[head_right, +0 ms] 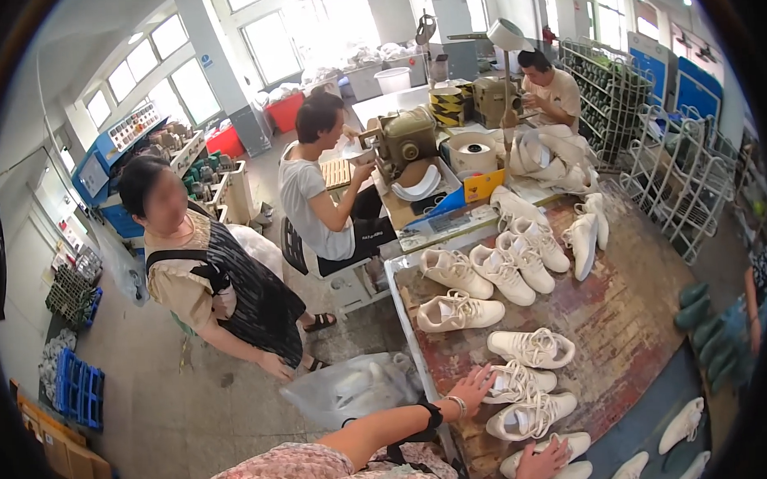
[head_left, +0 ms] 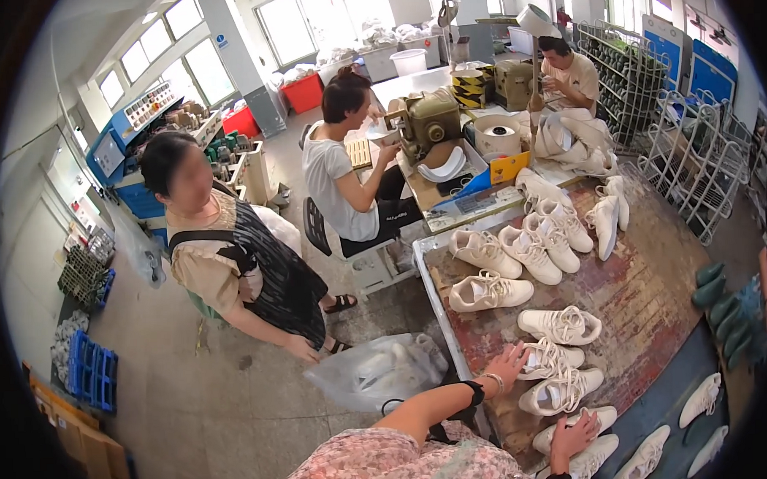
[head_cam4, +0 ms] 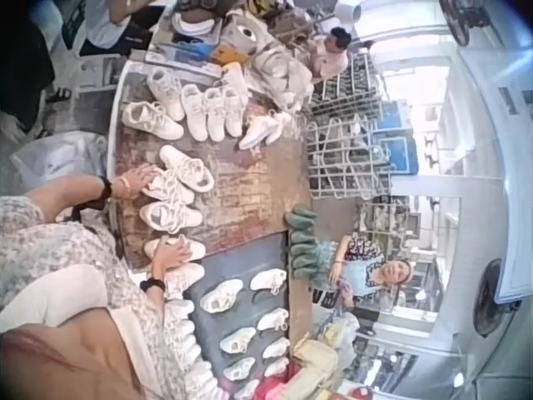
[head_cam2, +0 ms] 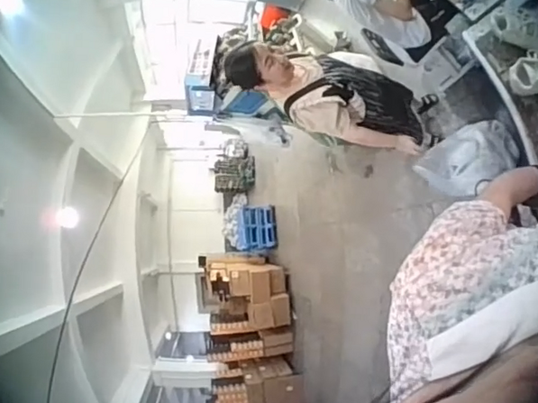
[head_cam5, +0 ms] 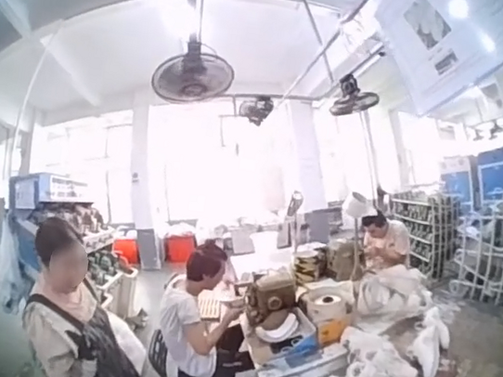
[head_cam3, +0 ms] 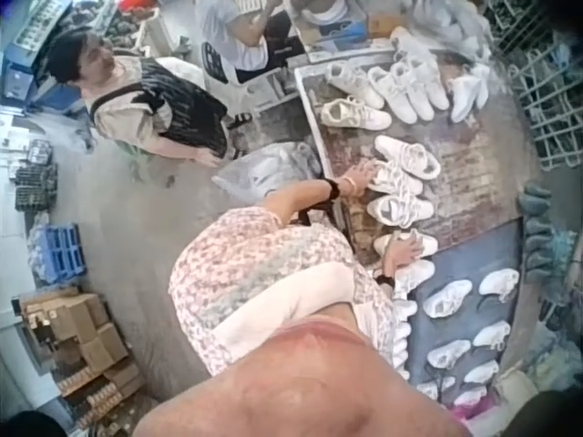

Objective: Organizing and placing shoes onto a conveyor belt in a manufacturing facility.

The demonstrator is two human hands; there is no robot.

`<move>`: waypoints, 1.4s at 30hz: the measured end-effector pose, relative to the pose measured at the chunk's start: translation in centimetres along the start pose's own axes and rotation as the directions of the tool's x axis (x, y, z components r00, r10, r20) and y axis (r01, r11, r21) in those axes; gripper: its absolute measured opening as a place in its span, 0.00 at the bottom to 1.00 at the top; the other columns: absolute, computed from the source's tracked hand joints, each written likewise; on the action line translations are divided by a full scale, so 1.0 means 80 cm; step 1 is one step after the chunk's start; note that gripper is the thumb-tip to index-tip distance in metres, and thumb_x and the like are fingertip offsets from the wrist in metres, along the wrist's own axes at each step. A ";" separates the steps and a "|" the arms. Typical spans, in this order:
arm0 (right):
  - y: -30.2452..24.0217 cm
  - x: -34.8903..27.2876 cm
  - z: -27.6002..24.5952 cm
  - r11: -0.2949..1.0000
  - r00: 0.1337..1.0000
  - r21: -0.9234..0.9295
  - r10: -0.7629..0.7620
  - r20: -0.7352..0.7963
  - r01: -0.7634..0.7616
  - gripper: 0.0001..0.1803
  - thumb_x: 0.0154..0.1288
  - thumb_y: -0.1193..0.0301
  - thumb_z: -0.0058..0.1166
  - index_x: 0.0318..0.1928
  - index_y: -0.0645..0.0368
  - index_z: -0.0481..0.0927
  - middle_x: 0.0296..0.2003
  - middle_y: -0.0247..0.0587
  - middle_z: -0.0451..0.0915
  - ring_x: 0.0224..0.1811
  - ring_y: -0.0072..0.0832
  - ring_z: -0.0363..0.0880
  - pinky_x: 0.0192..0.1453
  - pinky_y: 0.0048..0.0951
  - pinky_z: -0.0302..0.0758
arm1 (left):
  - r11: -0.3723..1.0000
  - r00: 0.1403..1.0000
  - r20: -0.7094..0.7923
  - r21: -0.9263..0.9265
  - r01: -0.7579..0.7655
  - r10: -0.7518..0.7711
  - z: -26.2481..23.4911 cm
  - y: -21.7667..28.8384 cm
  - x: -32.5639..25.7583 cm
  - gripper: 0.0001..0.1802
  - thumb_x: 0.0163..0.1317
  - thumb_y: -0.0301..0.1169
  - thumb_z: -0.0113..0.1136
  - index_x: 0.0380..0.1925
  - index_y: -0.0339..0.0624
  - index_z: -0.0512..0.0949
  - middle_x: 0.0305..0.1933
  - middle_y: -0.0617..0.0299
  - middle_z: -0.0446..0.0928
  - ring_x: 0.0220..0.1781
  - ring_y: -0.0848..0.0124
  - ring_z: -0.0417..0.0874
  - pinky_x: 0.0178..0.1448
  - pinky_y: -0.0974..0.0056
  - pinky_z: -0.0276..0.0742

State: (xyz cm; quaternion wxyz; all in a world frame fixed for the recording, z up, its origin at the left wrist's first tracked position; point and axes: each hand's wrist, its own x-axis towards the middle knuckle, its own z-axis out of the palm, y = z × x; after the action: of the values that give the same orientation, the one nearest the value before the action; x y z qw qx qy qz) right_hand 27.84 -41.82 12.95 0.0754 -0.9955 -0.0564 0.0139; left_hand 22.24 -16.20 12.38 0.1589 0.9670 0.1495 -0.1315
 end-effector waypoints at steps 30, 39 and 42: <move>-0.002 0.000 0.003 0.988 0.993 -0.136 -0.084 -0.083 0.072 0.37 0.49 0.40 0.57 0.57 0.44 0.71 0.60 0.44 0.66 0.65 0.48 0.57 0.60 0.55 0.62 | 0.637 0.445 -0.521 0.276 -0.720 0.728 -0.218 0.093 -0.021 0.26 0.49 0.35 0.57 0.50 0.40 0.73 0.48 0.57 0.75 0.60 0.57 0.71 0.76 0.43 0.39; 0.006 0.002 0.000 0.965 0.980 -0.218 -0.170 -0.103 0.145 0.37 0.50 0.41 0.56 0.58 0.47 0.70 0.61 0.42 0.66 0.64 0.50 0.60 0.62 0.54 0.61 | 0.963 0.985 0.102 -0.243 -0.112 0.141 -0.003 -0.038 0.006 0.60 0.47 0.25 0.66 0.71 0.65 0.35 0.75 0.49 0.34 0.64 0.43 0.64 0.60 0.50 0.71; 0.000 0.002 0.003 0.965 0.984 -0.238 -0.142 -0.103 0.114 0.37 0.51 0.41 0.56 0.58 0.46 0.70 0.62 0.41 0.65 0.65 0.50 0.59 0.62 0.55 0.60 | 0.977 0.995 0.000 -0.190 -0.094 0.096 0.010 -0.034 0.007 0.59 0.48 0.24 0.65 0.72 0.62 0.36 0.75 0.46 0.35 0.58 0.45 0.69 0.59 0.54 0.72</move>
State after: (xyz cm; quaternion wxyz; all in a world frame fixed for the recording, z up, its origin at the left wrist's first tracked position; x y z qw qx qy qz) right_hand 28.01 -41.80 12.71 -0.0369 -0.9908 -0.1174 -0.0571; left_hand 21.71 -13.87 10.76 0.2569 0.9529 0.1143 -0.1135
